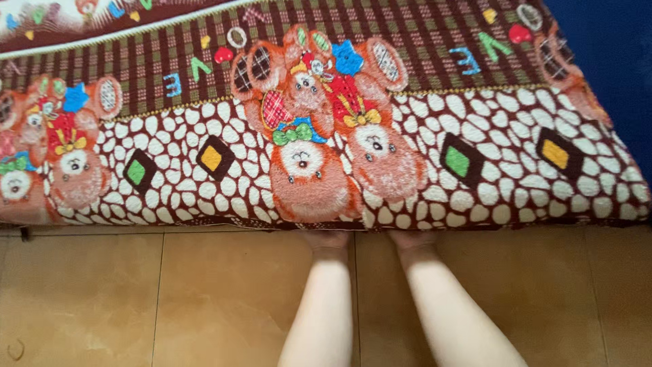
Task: The person folds a patterned blanket on a mattress, smoothing and aligning the edges before rolling it into a compact bundle. The person then smooths the underlying blue sheet.
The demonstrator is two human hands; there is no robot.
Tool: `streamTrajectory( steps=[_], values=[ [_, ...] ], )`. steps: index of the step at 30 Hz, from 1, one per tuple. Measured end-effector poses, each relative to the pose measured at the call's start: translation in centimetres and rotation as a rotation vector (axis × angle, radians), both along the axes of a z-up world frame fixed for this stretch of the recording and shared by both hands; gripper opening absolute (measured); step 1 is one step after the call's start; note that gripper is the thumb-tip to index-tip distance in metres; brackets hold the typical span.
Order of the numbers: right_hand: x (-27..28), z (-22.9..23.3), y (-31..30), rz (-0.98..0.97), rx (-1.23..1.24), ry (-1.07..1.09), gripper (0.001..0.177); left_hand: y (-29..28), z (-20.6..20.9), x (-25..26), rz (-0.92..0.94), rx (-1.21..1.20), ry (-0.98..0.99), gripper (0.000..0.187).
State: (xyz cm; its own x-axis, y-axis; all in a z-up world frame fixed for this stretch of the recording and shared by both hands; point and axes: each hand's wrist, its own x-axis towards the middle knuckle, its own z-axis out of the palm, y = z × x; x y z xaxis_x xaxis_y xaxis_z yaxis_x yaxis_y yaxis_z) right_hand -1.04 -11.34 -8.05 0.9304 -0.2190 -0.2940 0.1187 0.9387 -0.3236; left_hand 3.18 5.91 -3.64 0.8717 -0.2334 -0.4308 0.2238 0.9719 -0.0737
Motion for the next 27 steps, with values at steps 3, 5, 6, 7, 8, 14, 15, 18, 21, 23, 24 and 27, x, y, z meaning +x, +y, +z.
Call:
streamTrajectory(
  steps=[3,5,6,7,8,14,15,18,21,23,24,27],
  values=[
    [-0.7,0.8,0.0,-0.002,-0.094,0.059,0.072,0.1,-1.1,0.0,-0.005,-0.01,0.061,0.088],
    [-1.4,2.7,0.3,0.003,-0.135,0.108,0.072,0.1,-1.4,-0.1,-0.01,-0.027,0.097,0.085],
    [-1.5,3.8,0.9,-0.002,-0.137,0.132,0.071,0.3,-1.3,-0.2,-0.011,-0.028,0.112,0.084],
    [-1.5,4.9,1.8,-0.007,-0.007,0.172,0.071,0.5,-1.2,-0.3,-0.014,-0.036,0.132,0.082],
    [-1.4,6.1,2.7,-0.039,0.141,0.209,0.071,0.7,-1.0,-0.4,-0.015,-0.037,0.146,0.081],
    [-2.0,10.2,9.5,-0.156,0.23,0.54,0.07,3.8,-0.3,-1.2,-0.048,-0.064,-0.006,0.069],
    [-2.3,10.5,10.6,-0.186,0.251,0.573,0.07,5.1,-0.1,-1.7,-0.081,0.058,0.145,0.071],
    [-3.3,11.7,12.9,-0.274,0.368,0.616,0.081,8.5,0.2,-2.6,-0.083,0.284,0.491,0.073],
    [-3.3,12.5,15.2,-0.198,0.364,0.583,0.082,12.2,-0.3,-2.2,0.128,0.323,0.588,0.067],
    [-2.8,12.4,17.6,-0.095,0.346,0.562,0.073,14.4,-1.0,-1.5,0.237,0.432,0.587,0.066],
    [-2.6,12.1,18.9,-0.043,0.337,0.553,0.069,15.2,-1.2,-1.0,0.253,0.463,0.516,0.069],
    [-1.1,10.9,22.8,0.075,0.381,0.504,0.067,17.6,-0.5,0.4,0.265,0.44,0.396,0.075]
  ],
)
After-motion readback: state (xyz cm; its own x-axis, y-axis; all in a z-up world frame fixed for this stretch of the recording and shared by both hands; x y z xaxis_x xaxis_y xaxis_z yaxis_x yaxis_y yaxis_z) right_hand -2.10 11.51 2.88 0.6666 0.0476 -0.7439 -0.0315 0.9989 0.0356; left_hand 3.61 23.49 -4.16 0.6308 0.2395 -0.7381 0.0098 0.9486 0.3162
